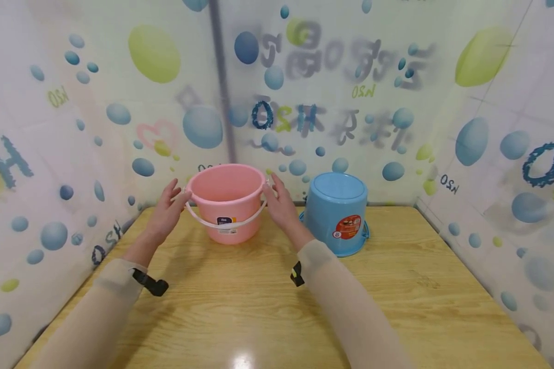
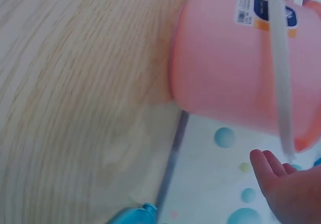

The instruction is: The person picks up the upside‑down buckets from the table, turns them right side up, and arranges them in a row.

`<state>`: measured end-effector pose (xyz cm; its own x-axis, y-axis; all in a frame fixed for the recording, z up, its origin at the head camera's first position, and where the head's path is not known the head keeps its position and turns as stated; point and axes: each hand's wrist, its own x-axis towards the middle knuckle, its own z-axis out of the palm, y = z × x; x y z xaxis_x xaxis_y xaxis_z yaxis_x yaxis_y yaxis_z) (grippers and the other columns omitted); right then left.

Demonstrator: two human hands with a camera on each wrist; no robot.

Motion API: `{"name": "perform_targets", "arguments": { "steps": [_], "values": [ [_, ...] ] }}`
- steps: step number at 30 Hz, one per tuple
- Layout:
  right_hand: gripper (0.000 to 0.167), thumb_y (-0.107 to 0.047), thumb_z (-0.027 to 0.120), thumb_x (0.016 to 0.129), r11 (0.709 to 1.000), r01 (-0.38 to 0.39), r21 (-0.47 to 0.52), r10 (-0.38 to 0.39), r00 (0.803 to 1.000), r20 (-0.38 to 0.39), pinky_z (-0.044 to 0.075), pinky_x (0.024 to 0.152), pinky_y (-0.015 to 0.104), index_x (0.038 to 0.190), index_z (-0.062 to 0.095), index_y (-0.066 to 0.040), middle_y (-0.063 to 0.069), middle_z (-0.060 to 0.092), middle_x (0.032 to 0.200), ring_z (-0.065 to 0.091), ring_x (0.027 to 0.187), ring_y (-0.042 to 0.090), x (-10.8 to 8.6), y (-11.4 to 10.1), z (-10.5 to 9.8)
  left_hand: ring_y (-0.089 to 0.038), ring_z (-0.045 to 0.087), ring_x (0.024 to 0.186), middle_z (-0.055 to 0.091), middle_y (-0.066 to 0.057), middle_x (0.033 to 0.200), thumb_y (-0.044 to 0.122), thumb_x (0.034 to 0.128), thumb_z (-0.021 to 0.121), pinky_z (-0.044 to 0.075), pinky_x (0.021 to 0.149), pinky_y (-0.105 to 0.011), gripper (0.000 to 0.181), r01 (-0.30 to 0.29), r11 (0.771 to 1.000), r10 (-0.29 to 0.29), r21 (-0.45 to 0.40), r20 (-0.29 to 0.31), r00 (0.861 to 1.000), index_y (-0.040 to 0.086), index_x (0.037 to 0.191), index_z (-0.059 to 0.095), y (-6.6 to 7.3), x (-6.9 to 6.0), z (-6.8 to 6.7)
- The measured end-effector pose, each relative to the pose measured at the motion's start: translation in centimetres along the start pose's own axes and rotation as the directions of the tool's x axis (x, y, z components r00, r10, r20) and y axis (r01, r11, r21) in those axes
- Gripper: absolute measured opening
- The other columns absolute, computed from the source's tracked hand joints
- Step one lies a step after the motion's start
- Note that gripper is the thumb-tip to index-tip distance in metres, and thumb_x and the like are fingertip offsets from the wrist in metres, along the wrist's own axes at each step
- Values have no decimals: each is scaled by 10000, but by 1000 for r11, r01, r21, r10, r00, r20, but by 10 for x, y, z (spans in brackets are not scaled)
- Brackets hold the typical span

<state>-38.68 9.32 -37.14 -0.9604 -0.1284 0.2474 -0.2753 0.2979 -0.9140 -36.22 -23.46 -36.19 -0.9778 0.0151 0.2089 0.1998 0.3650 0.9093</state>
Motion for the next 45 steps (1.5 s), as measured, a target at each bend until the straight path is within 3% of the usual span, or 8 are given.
{"name": "perform_targets", "arguments": {
  "steps": [8,12,17,23,26,33,40,45],
  "values": [
    [691,-568,468,1147,995,72,-62,-68,996,59,404,1259,684,1760,242,-344,164,373,1769,454,1572,448,-25,-19,-14,-350,302,1679,301,-105,1812,433,1117,573,277,1360,-595,758,-143,988,133,-50,-168,977,194,1764,257,30,-17,-6],
    [698,-514,480,1161,989,126,-82,-115,985,128,423,1255,665,1766,224,-278,153,376,1766,463,1574,437,-46,-20,-24,-277,371,1655,393,-34,1779,388,1125,581,300,1357,-568,678,-210,977,200,-45,-167,965,203,1734,349,46,-29,-2],
    [691,-428,508,1170,977,191,-92,-170,965,199,479,1206,664,1764,230,-212,177,399,1745,512,1533,450,-72,-16,-37,-273,415,1633,440,-42,1750,331,1141,566,347,1334,-563,619,-296,953,292,-62,-72,954,152,1708,394,63,-45,10],
    [651,-379,520,1173,972,204,-113,-170,952,253,510,1178,655,1748,275,-197,191,406,1737,526,1524,451,-100,-13,-52,-296,447,1611,468,-63,1726,203,1150,547,461,1223,-226,562,-357,921,374,-153,96,923,147,1695,422,73,-60,30],
    [636,-354,521,1174,972,200,-121,-162,949,272,502,1180,666,1742,286,-189,186,406,1739,524,1520,458,-114,-13,-61,-376,433,1610,451,-100,1735,155,1148,541,489,1143,-153,564,-361,907,403,-219,200,893,129,1697,414,75,-66,42],
    [603,-282,536,1168,950,262,-168,-204,932,300,510,1160,679,1714,333,-124,213,464,1696,568,1466,476,-137,-5,-82,-445,429,1597,408,-159,1750,145,1127,600,535,1166,-295,614,-330,902,420,-278,392,818,55,1695,383,71,-76,67],
    [607,-271,575,1156,940,269,-211,-191,925,327,512,1129,722,1708,347,-163,205,481,1683,584,1451,486,-156,9,-102,-400,499,1562,461,-145,1725,210,1110,656,488,1231,-576,657,-384,904,427,-191,480,766,103,1704,397,62,-83,95],
    [630,-269,606,1145,933,255,-254,-164,929,331,518,1112,726,1711,344,-178,196,488,1680,587,1453,483,-168,19,-118,-329,454,1604,448,-47,1747,270,1087,707,439,1270,-583,693,-399,903,418,-161,547,726,155,1703,411,58,-83,111]
  ]
}}
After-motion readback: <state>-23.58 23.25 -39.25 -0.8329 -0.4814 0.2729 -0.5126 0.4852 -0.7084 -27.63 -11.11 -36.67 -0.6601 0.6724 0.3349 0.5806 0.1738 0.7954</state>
